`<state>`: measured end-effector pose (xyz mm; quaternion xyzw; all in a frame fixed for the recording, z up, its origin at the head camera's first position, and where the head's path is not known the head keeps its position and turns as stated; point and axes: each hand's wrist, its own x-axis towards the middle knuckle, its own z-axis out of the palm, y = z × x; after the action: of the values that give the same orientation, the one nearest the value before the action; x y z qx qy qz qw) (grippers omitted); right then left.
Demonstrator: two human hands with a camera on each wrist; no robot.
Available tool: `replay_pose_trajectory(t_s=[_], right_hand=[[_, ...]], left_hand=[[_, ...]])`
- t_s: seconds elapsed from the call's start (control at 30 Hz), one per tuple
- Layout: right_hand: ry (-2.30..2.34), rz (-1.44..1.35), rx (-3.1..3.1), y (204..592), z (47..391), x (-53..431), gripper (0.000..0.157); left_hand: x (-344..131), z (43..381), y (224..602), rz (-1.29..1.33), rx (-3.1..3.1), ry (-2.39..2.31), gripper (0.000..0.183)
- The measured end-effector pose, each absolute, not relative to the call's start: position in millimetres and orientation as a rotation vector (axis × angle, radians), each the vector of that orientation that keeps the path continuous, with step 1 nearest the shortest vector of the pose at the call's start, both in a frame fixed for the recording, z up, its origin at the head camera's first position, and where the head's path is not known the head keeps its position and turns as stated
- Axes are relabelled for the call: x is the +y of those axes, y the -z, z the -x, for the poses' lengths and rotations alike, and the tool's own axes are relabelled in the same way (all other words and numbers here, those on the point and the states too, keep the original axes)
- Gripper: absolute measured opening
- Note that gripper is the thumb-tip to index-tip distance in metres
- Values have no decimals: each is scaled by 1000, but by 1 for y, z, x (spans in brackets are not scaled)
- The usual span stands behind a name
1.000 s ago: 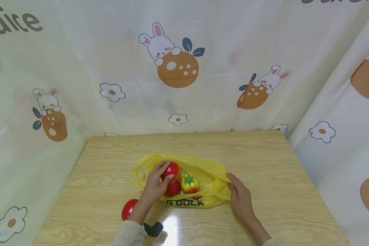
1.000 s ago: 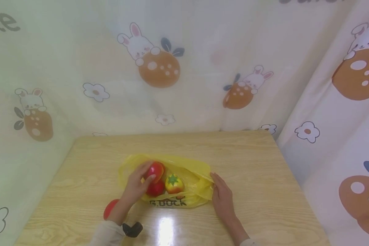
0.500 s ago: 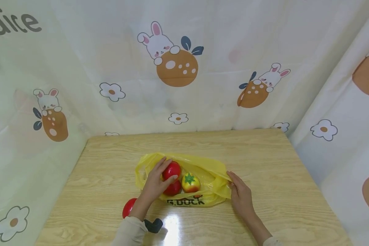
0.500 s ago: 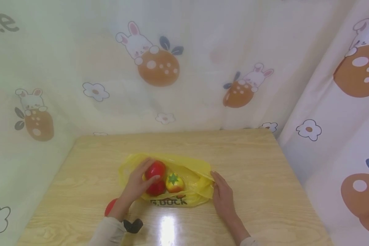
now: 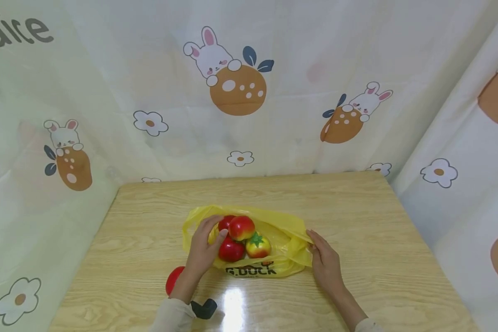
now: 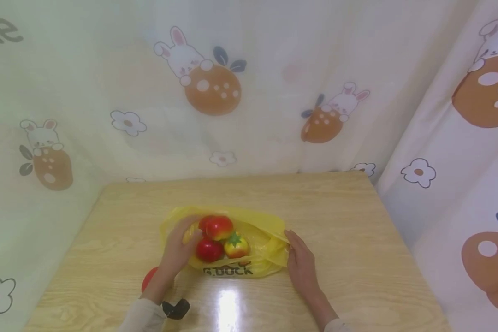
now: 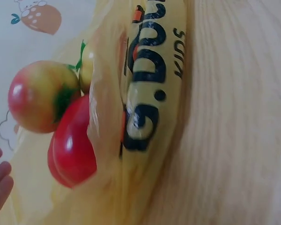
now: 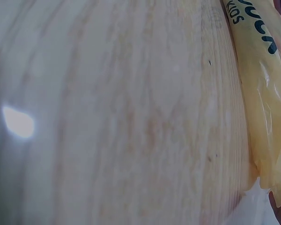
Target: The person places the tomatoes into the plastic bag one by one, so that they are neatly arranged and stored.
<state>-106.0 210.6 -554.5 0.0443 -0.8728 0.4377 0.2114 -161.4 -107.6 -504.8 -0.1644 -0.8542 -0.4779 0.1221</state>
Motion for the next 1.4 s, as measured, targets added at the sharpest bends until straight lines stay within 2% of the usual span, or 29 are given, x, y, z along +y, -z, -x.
replay_pose_trajectory(t_s=[0.17,0.37,0.6,0.97,1.4], right_hand=[[-1192,-127,-2428,553,107,211,46],[-1179,-133,-2444,555,107,213,46],[-1192,-120,-2452,554,108,213,46],[-1121,-183,-2371,532,114,212,48],[-1142,-230,-2345,508,122,206,45]], left_hand=[[-124,146,506,440,-2381,1311,25],[-140,122,513,353,-2332,1187,19],[-150,105,525,313,-2266,965,21],[-168,87,553,75,-2243,973,20],[-176,76,560,-83,-2496,1066,29]])
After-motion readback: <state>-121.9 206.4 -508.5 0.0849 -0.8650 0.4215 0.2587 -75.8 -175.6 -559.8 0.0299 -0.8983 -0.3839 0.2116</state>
